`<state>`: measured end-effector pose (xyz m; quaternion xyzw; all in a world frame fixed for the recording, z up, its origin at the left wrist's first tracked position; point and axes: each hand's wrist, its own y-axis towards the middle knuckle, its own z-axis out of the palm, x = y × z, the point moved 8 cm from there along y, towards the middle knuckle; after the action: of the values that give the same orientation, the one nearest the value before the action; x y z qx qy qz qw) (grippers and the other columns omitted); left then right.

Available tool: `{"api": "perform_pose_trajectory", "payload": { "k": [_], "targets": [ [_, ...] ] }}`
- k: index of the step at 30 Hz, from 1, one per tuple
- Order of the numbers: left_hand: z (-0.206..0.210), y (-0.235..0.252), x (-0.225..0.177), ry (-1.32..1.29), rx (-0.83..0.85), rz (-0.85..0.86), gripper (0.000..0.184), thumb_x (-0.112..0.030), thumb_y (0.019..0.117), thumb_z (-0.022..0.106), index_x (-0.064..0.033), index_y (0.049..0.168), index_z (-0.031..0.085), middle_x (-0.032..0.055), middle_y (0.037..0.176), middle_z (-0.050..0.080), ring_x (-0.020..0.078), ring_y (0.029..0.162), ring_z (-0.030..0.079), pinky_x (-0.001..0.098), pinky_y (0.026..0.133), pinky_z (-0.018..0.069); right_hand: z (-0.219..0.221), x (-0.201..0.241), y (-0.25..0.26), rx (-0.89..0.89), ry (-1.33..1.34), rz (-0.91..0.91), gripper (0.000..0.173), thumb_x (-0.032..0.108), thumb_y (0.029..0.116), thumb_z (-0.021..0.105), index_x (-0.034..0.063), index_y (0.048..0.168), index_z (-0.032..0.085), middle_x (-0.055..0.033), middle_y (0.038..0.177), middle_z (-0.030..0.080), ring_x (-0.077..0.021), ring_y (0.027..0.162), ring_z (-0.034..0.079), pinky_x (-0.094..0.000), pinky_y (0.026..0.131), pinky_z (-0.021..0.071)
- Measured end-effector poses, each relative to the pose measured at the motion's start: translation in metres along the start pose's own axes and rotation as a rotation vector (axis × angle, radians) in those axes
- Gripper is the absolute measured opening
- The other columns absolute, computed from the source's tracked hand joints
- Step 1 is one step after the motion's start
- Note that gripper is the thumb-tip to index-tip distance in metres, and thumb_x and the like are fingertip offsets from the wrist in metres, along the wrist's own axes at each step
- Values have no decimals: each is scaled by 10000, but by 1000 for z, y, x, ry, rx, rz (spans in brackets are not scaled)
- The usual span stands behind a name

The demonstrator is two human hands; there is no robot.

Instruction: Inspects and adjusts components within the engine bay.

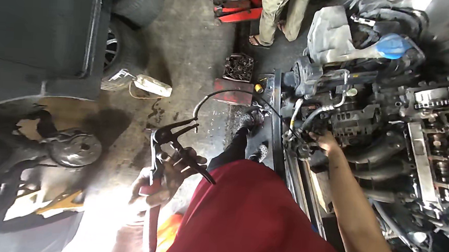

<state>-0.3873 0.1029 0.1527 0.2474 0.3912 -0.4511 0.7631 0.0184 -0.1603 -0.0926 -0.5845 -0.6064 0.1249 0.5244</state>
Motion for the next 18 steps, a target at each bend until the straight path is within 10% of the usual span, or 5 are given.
{"api": "perform_pose_trajectory", "payload": {
  "k": [18],
  "targets": [
    [-10,-1,0,106,-39,-17,315,-244,837,809,-177,1139,747,151,1451,581,378,1336,558,554,1082,504,-7,10,3,-77,-121,-26,430,240,944,767,-41,1247,649,-284,1235,649,-411,1169,619,-611,1016,471]
  ]
}}
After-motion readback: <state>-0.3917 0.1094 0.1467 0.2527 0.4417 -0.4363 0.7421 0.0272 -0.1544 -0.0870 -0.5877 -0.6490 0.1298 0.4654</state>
